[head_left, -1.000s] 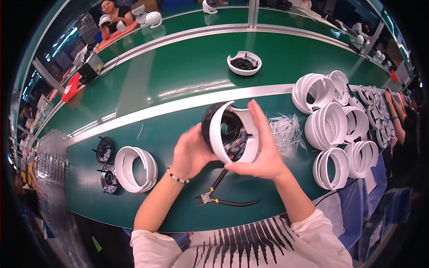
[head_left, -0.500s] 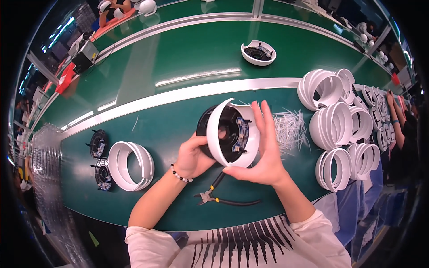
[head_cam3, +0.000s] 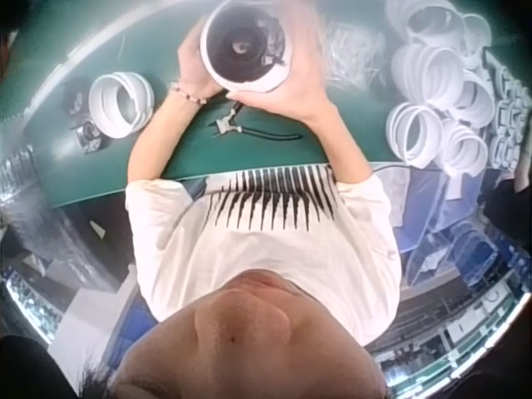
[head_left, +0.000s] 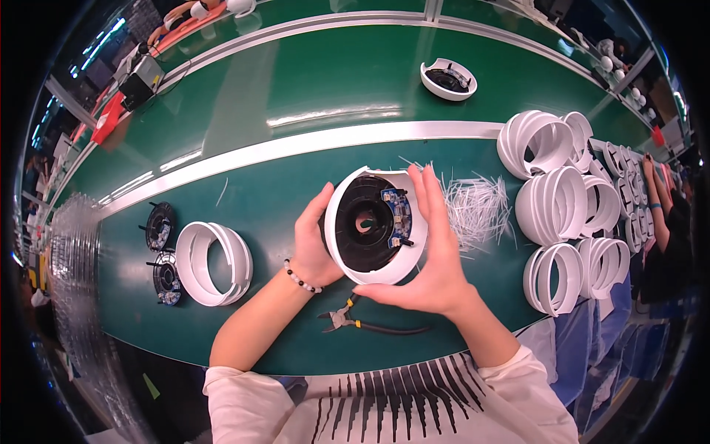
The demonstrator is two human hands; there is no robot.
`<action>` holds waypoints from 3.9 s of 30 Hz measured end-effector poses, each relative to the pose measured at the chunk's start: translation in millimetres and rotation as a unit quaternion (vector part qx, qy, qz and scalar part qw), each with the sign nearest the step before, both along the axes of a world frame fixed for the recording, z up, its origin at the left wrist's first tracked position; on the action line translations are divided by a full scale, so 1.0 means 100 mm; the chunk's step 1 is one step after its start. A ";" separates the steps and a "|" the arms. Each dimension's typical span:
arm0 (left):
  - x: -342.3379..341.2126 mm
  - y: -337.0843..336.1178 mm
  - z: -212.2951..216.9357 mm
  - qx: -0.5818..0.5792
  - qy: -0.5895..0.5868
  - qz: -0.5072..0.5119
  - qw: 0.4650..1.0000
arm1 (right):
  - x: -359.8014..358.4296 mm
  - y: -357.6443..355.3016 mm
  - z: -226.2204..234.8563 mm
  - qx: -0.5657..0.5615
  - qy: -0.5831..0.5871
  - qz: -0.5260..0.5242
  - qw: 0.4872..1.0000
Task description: Manually assemble electronic light fixture components on a production line.
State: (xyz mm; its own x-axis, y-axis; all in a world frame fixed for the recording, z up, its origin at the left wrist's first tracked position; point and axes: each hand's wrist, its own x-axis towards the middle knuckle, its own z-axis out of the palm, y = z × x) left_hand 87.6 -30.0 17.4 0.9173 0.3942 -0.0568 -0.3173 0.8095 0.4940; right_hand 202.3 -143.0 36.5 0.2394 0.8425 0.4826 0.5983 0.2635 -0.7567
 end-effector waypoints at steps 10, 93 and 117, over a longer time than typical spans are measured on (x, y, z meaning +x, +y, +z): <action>0.01 -0.08 0.06 0.001 -0.007 -0.019 1.000 | 0.04 0.01 0.02 0.024 -0.095 -0.014 0.995; -0.02 -0.60 0.33 0.755 0.121 0.272 0.584 | -0.02 -0.15 -0.01 0.062 0.326 -0.066 0.941; -3.19 0.64 0.11 0.332 0.613 0.352 0.624 | -0.17 -0.21 0.16 0.078 0.420 0.138 0.894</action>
